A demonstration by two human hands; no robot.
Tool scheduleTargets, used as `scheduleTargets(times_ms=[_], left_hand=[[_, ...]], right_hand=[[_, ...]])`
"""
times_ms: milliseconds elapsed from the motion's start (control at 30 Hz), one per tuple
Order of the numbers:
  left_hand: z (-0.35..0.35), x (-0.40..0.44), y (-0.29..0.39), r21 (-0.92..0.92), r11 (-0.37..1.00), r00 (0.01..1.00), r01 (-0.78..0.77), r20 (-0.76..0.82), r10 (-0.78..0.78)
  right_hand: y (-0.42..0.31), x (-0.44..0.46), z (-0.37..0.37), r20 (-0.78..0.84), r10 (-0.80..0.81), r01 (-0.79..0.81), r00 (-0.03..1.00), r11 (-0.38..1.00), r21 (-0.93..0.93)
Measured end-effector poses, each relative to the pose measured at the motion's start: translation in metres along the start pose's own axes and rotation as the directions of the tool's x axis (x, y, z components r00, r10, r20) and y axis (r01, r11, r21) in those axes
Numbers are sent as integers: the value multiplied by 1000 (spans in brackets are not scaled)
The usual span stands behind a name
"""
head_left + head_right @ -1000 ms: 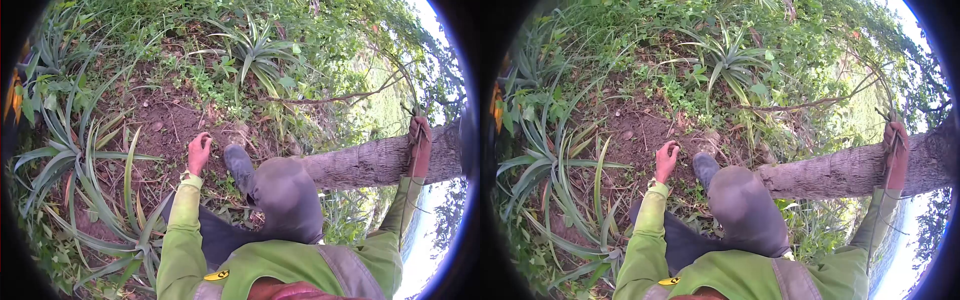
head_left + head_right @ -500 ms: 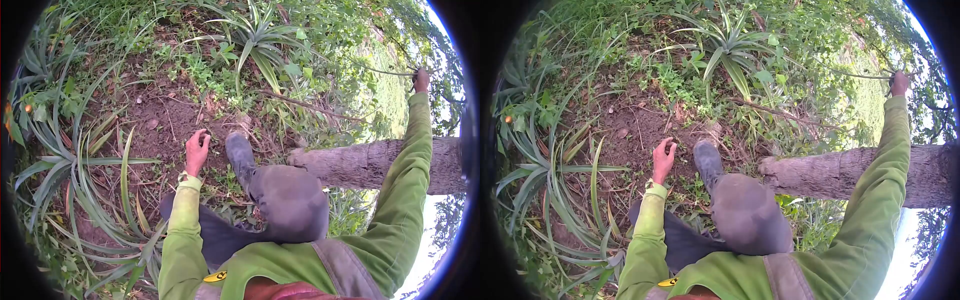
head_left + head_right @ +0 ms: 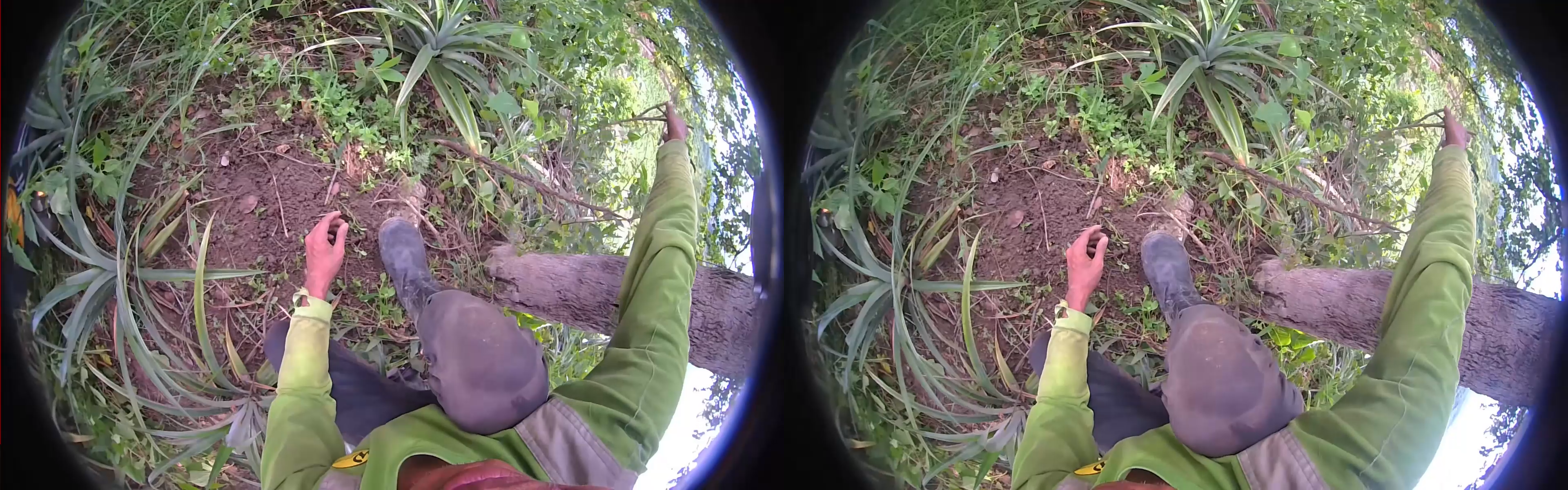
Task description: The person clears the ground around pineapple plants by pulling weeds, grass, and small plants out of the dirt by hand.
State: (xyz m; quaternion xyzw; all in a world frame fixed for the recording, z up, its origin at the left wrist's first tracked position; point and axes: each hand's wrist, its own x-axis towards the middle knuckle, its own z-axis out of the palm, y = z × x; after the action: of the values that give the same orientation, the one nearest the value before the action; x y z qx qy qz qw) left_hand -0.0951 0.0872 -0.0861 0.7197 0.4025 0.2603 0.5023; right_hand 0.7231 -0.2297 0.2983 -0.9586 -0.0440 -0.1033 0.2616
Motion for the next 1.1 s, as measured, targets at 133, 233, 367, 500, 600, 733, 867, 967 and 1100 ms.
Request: scheduleTargets(times_ms=[133,233,367,500,600,733,867,967,1100], left_hand=[[1,4,3,14,1000,1000,3,1,-3],[0,2,2,28,999,1000,21,18,-22],[1,3,-1,8,1000,1000,15,12,-15],[0,1,1,18,999,999,40,24,-41],[-1,1,0,1,999,999,47,20,-47],[-3,1,-1,-11,999,999,48,18,-48],[-1,2,1,-14,999,999,46,18,-46],[0,2,0,-7,999,999,39,20,-39],[-2,3,5,12,999,999,41,21,-41]], right_hand=[[-31,-16,54,-261,-232,115,937,911,-395],[-88,-144,103,10,-334,313,943,871,-379],[-100,-299,188,554,-518,694,651,703,-158],[-23,-363,273,749,-417,807,515,530,-261],[17,-381,306,810,-259,718,526,646,-260],[1,-415,270,885,-203,748,420,629,-211],[-11,-387,227,856,-285,799,432,560,-217],[-75,-344,147,834,-300,801,462,546,-247],[-142,-289,49,537,-684,868,494,356,-346]])
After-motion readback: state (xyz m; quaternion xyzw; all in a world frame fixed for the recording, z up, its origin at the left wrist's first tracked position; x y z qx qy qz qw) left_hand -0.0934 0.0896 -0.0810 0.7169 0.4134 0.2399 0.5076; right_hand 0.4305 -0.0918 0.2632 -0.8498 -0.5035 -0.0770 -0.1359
